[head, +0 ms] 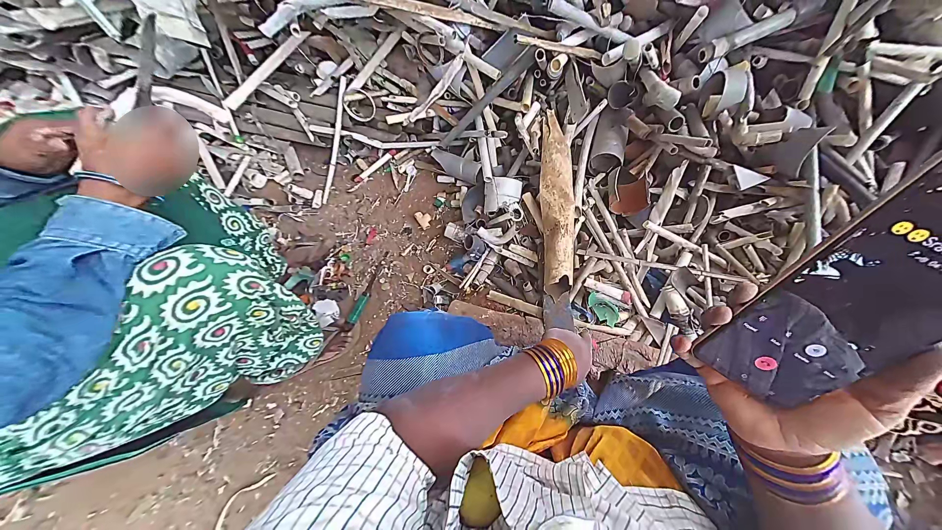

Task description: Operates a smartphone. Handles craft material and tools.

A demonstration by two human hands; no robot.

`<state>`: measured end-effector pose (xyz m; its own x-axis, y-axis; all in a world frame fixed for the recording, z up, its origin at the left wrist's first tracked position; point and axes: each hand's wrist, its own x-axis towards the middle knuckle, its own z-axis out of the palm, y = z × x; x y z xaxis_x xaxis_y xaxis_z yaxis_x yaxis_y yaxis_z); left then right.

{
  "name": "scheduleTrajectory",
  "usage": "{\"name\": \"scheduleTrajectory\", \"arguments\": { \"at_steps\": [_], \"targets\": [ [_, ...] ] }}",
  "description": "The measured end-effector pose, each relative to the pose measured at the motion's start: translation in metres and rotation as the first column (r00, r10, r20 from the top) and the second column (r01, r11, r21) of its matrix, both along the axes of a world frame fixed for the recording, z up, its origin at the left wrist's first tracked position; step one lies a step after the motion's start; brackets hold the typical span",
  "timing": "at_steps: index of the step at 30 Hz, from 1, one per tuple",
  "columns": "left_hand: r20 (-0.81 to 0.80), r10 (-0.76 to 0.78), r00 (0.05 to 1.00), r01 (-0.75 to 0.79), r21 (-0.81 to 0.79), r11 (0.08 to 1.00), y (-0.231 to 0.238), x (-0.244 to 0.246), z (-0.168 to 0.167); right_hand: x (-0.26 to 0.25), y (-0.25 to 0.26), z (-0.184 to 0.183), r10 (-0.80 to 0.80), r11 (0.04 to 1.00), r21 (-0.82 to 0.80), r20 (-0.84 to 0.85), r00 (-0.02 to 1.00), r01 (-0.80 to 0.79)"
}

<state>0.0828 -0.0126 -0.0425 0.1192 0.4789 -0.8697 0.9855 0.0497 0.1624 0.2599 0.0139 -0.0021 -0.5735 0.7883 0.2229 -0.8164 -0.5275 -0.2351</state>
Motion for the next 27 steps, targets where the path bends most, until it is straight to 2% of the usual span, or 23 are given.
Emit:
{"name": "scheduleTrajectory", "arguments": {
  "at_steps": [7,12,27],
  "targets": [
    [0.000,0.007,1.000,-0.007,-0.007,1.000,0.001,0.000,0.000,-0.001,0.000,-0.001,-0.030,0.999,-0.042,0.014,0.999,0.030],
    [-0.029,0.023,0.999,-0.022,0.004,1.000,0.000,0.001,-0.012,0.000,0.000,-0.001,-0.037,0.996,-0.076,-0.002,0.999,0.037],
    [-0.035,0.021,0.999,-0.021,0.004,1.000,-0.001,0.002,-0.012,0.000,-0.002,0.000,-0.012,0.997,-0.074,-0.033,0.999,0.009]
  ]
}}
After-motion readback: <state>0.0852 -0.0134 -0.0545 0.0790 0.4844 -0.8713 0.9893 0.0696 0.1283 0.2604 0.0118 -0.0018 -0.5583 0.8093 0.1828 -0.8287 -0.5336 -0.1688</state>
